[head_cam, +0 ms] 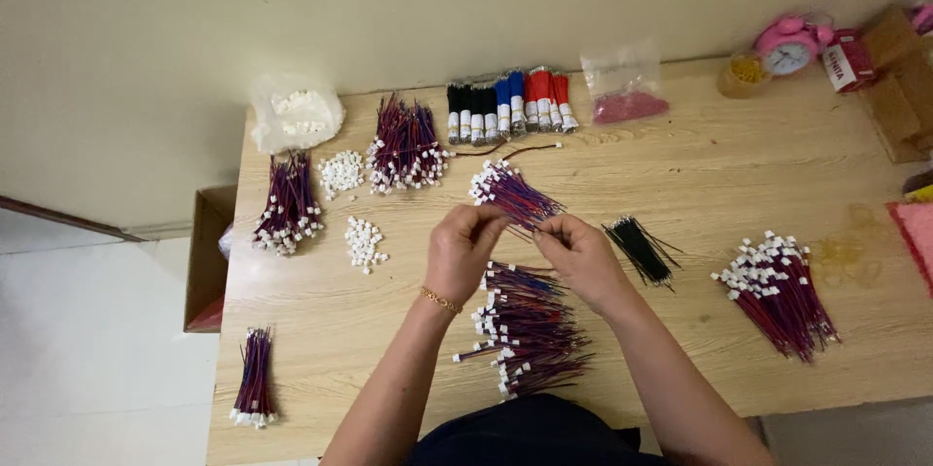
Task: Bundling purple wires together using black wire ties by twisting them manually
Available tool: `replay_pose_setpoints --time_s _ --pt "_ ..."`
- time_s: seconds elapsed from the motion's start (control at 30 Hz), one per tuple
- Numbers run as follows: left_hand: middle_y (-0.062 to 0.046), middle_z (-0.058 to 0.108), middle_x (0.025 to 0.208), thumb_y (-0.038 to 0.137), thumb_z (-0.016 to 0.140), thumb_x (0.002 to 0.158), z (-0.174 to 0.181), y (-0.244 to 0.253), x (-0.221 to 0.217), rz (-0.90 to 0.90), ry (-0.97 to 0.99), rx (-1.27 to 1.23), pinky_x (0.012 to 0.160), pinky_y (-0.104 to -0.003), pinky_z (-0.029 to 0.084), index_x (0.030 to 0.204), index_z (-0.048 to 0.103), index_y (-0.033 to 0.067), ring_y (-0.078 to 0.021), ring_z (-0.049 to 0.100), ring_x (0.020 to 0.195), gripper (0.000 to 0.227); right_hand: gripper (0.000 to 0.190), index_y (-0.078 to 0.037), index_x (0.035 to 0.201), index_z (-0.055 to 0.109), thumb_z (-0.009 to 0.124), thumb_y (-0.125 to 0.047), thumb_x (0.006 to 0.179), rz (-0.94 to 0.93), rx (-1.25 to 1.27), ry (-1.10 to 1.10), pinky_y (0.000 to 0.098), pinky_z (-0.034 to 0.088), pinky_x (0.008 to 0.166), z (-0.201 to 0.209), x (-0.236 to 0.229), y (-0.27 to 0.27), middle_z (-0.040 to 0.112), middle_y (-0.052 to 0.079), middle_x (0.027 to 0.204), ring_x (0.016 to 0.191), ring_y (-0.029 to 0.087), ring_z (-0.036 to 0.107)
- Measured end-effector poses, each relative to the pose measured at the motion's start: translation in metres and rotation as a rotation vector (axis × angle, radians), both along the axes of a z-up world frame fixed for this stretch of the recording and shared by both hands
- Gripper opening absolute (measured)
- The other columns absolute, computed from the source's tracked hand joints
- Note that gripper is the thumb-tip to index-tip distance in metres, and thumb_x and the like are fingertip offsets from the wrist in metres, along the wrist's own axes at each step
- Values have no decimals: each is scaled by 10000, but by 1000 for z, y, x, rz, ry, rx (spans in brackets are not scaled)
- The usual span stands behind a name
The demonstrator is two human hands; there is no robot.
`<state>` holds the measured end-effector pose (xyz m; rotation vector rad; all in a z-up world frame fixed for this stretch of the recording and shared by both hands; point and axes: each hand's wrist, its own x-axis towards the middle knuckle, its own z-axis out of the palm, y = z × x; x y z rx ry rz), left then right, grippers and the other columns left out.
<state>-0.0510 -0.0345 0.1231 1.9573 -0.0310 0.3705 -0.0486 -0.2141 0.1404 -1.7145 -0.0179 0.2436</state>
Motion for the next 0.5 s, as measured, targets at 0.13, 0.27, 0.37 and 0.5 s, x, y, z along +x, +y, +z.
replay_pose_setpoints --time_s 0.13,0.27,0.37,0.5 --pt "-99 659 743 135 745 841 18 -4 -12 -103 90 -150 604 -311 559 933 747 123 -200 676 687 93 151 0 974 670 684 -58 835 1 -19 -48 224 413 529 -1 0 -2 566 51 683 605 100 483" --pt "-82 642 724 106 709 873 8 -10 -16 -167 251 -464 590 -254 589 972 722 50 -135 642 657 114 129 -19 941 697 709 -74 826 -16 -50 -82 233 443 557 23 -10 0 612 53 671 626 106 520" --pt "-79 631 744 90 645 912 0 -12 -18 -181 359 -653 586 -242 598 995 683 6 -134 646 661 124 114 -25 931 712 701 -95 842 -13 -70 -103 246 451 558 30 -14 0 615 54 667 634 111 520" --pt "-45 606 742 180 652 929 -11 -15 -17 -172 508 -987 526 -217 578 971 645 20 -119 633 623 166 80 -24 881 708 681 -83 835 5 -137 -168 276 459 581 26 -14 0 590 58 656 646 136 515"
